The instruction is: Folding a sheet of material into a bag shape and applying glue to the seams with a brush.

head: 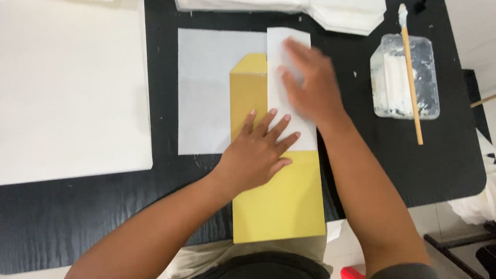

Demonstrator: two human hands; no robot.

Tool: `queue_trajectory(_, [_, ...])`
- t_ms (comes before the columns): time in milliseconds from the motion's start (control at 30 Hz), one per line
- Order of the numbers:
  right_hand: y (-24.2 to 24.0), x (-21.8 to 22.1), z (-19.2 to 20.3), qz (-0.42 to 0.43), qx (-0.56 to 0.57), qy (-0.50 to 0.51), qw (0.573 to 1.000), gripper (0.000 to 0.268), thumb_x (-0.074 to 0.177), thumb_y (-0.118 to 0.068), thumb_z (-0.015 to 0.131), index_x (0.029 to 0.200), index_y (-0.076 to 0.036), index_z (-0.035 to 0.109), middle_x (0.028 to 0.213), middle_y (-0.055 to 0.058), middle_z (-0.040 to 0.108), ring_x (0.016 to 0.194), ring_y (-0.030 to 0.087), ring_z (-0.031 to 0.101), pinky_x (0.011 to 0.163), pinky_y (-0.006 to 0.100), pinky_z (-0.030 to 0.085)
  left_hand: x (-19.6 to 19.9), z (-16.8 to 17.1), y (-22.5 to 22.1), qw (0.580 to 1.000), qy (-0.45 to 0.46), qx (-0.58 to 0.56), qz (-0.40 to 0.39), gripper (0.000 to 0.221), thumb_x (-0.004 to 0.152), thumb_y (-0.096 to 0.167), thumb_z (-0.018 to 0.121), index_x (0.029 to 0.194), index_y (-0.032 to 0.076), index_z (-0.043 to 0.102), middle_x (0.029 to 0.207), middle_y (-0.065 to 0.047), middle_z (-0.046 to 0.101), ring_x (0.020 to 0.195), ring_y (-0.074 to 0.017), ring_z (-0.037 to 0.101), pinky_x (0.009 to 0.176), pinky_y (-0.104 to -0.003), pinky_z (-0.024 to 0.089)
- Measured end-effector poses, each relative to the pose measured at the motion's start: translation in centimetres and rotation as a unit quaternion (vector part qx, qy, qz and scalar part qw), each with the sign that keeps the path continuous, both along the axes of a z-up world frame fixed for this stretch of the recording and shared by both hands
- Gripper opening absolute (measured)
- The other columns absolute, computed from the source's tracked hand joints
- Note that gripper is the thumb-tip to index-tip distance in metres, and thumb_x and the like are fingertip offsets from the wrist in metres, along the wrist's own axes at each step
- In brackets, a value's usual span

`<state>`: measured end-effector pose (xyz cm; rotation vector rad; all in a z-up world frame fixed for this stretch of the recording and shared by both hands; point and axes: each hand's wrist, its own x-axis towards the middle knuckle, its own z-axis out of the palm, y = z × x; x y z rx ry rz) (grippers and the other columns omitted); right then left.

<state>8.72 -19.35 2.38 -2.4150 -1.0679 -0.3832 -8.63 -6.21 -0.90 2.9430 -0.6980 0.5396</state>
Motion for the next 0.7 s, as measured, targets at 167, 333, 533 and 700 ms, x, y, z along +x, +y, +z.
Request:
queue_trajectory(167, [0.3,-0.8,-0.7,0.05,-0.1,0.137,0.984,0.057,0.112,-0.033,0.04,0.161,-0.005,0.034,0.169,0.012,0.027,0.156,0.035,0.021,0.122,0.056,0.022,0.2,0.4,0.4,0.999,0.023,-0.022,-0.013,0.06,0.095,0.055,0.065,0.145,0.022,0.059,0.155,-0.013,0.049,0.146,-0.04,0.04,0.112,-0.063,0.039])
queue_trajectory(333, [0.6,-0.7,-0.3,0.028,-0.127,0.167,0.977,0.059,0.112,-0.037,0.034,0.164,-0.011,0.027,0.172,0.009,0.019,0.159,0.032,0.013,0.126,0.052,0.013,2.1,2.9,3.6,0.968,0.083,-0.236,0.028,0.054,0.104,0.049,0.042,0.105,-0.001,0.063,0.101,-0.022,0.07,0.078,-0.0444,0.066,0.062,-0.055,0.047])
queue_trajectory(533, [0.4,-0.6,-0.7,0.032,-0.129,0.154,0.979,0.059,0.113,-0.038,0.035,0.165,-0.012,0.022,0.173,0.008,0.017,0.16,0.034,0.011,0.128,0.053,0.011,4.2,1.4,10.6,0.943,0.077,-0.082,0.313,0.073,0.099,0.052,0.062,0.144,-0.003,0.05,0.146,-0.024,0.058,0.133,-0.0424,0.054,0.097,-0.05,0.047])
queue_trajectory(700, [0.3,-0.3,-1.0,0.032,-0.134,0.159,0.978,0.06,0.113,-0.039,0.034,0.165,-0.013,0.021,0.173,0.006,0.015,0.16,0.032,0.01,0.128,0.051,0.01,3.8,2.4,11.7,0.911,0.188,-0.123,0.345,0.094,0.099,0.067,0.046,0.162,0.003,0.022,0.168,-0.024,0.019,0.154,-0.041,0.013,0.122,-0.051,0.017])
